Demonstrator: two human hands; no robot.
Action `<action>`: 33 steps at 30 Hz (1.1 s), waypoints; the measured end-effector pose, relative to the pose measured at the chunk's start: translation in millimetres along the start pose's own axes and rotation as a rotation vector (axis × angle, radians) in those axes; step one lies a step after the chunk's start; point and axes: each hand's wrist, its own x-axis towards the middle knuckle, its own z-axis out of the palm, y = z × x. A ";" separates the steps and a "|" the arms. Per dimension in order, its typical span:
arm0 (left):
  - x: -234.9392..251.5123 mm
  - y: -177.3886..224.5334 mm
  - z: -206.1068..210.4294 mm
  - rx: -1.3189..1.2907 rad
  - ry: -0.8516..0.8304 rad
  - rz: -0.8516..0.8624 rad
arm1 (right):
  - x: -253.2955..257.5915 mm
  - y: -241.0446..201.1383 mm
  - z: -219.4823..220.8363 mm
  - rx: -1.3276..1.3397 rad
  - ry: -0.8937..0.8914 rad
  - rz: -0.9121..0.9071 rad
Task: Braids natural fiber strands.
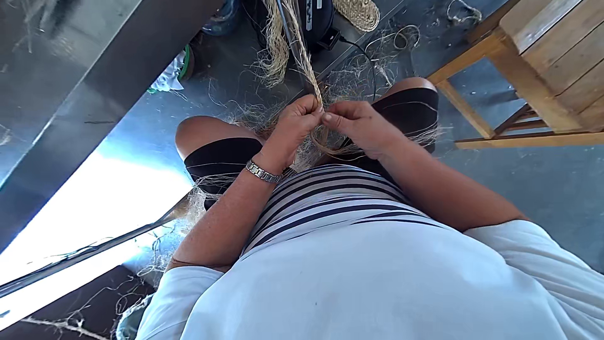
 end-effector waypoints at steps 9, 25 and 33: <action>-8.7 -3.4 -17.3 0.010 -0.023 -0.104 | -38.9 5.4 -84.8 0.455 -0.181 0.020; -15.8 -17.1 -21.4 -0.006 0.050 -0.132 | -217.9 86.0 -272.7 -0.961 0.500 0.903; -12.8 -19.4 -11.0 0.090 0.031 0.015 | -21.9 -24.4 -52.2 -0.721 0.153 -0.221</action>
